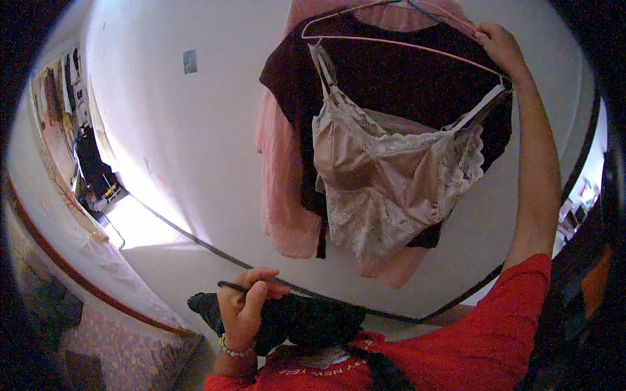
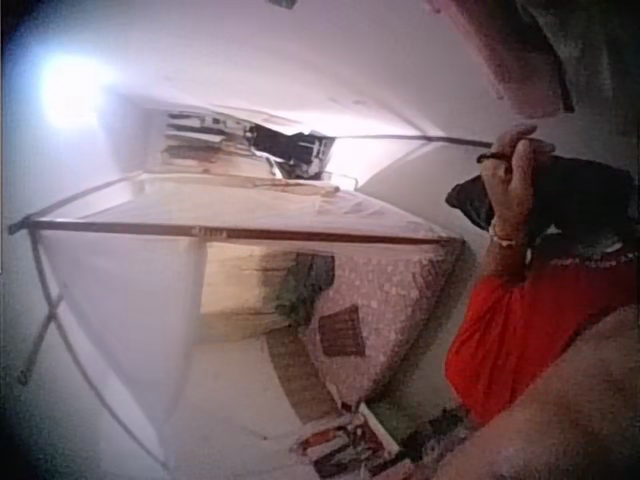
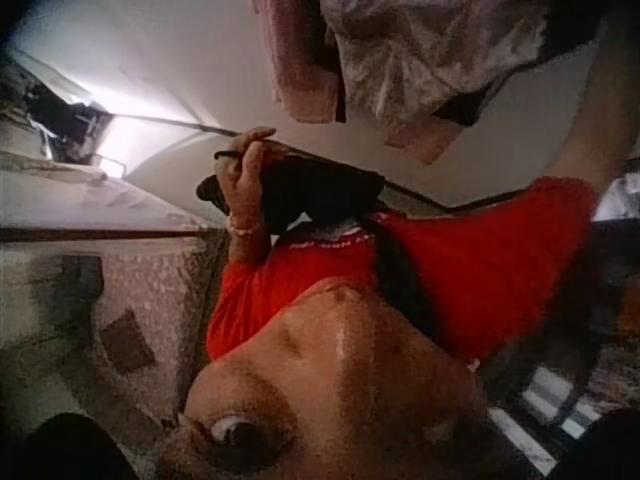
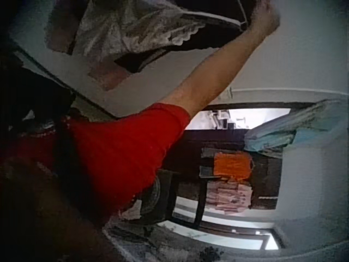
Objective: The person removes wet clothes from a washing machine, places them on hangers, and hangs them on a drying rack. The person handles a pink shirt, a beige top, an orange shirt, a pink top, and a black top, placing each on a hanger and moving them to a rack in the room.
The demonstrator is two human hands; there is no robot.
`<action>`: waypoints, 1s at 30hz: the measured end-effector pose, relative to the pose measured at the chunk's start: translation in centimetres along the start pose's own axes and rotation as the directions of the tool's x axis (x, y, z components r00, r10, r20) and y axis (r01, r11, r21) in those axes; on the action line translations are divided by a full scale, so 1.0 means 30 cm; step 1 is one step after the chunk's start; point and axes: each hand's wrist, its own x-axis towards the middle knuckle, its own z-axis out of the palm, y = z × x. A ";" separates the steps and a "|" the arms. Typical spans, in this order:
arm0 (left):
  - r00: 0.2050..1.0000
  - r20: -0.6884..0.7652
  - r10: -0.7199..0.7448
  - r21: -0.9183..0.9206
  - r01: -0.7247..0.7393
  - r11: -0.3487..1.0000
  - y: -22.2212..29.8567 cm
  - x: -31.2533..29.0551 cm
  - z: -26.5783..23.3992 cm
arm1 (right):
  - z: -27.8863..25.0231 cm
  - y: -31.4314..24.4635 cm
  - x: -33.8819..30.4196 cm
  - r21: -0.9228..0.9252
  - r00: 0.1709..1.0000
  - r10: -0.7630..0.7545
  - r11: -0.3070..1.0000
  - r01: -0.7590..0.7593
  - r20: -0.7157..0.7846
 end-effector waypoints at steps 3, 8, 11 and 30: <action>1.000 -0.002 0.030 0.040 -0.030 0.999 0.013 0.007 -0.006 | 0.041 -0.074 0.048 0.053 0.987 -0.128 0.990 0.134 -0.100; 0.996 0.094 0.012 0.001 -0.012 1.000 0.051 0.019 0.068 | -0.001 -0.220 0.113 0.193 0.991 -0.121 0.973 0.130 -0.058; 0.989 0.129 0.068 -0.034 -0.064 0.997 0.060 0.019 0.079 | 0.041 -0.236 0.138 0.036 0.967 -0.168 0.983 0.178 -0.191; 0.999 0.027 0.029 0.042 -0.030 0.999 0.043 0.073 0.042 | 0.098 -0.215 0.295 0.179 0.999 0.035 0.983 -0.035 0.001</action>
